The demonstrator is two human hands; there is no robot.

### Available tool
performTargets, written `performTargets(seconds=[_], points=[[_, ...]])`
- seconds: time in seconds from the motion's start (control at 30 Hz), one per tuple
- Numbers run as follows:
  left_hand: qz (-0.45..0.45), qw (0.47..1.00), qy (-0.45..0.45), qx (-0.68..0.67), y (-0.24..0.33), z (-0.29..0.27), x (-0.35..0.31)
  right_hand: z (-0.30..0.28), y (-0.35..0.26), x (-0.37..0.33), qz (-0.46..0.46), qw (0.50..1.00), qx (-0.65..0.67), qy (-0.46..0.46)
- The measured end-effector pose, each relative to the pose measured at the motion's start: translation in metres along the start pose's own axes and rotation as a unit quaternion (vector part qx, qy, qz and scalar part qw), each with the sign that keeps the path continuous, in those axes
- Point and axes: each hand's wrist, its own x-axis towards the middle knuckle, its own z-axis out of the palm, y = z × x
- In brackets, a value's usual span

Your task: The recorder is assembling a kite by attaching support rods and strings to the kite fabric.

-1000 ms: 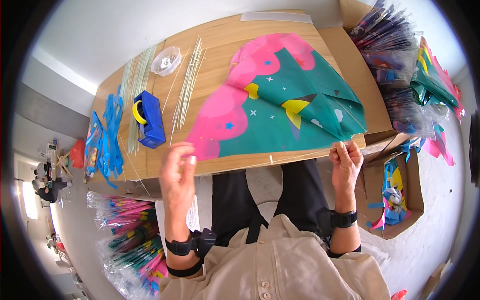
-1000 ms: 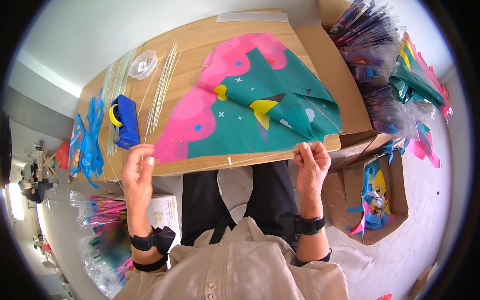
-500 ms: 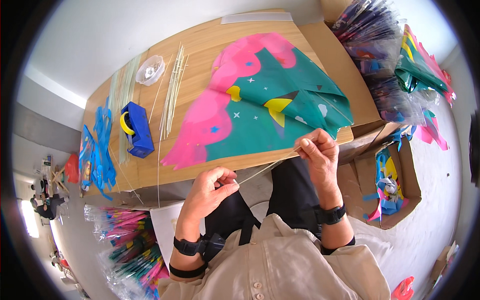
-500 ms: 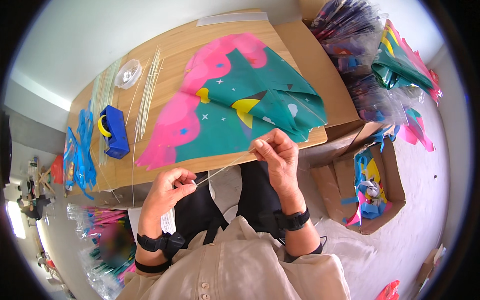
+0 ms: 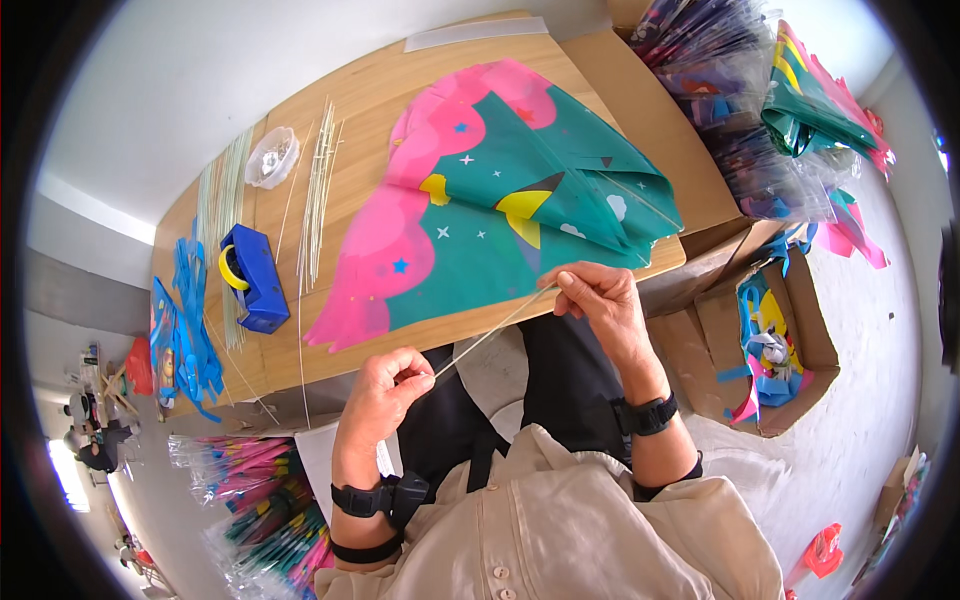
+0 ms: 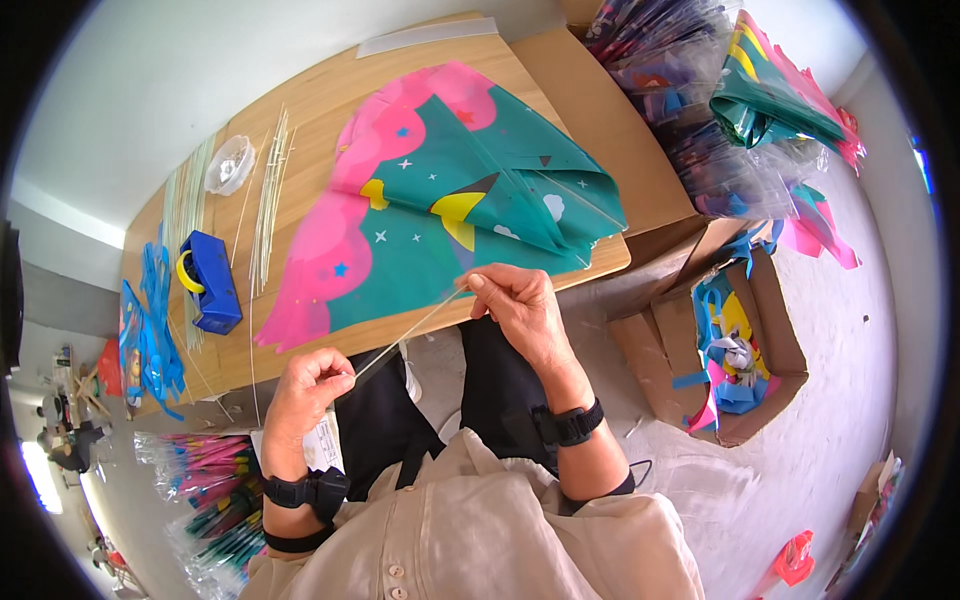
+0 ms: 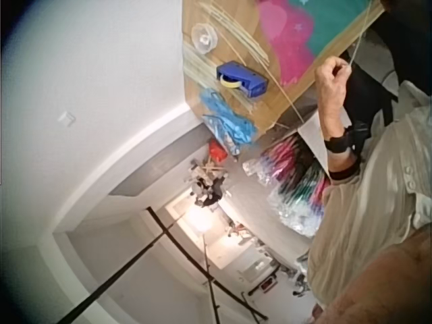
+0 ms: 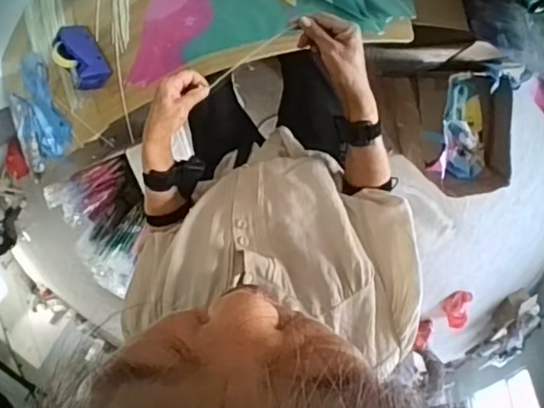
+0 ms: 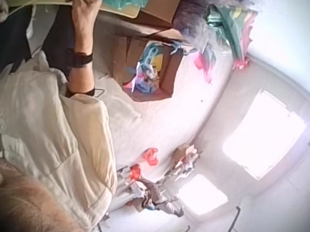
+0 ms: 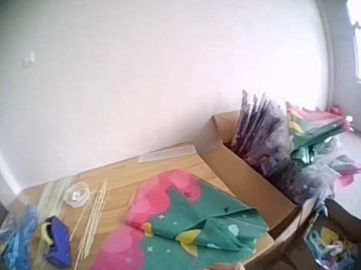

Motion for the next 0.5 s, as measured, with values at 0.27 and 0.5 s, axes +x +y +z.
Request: performTargets(seconds=[0.27,0.5], points=[[-0.009,0.998,0.026,-0.059,-0.005,-0.002,0.002,-0.009,0.017,0.012,0.039,0.98,0.134,0.143],[-0.004,0.983,0.077,-0.166,0.003,0.011,0.009,0.051,0.03,-0.016,0.158,0.957,0.235,-0.064]])
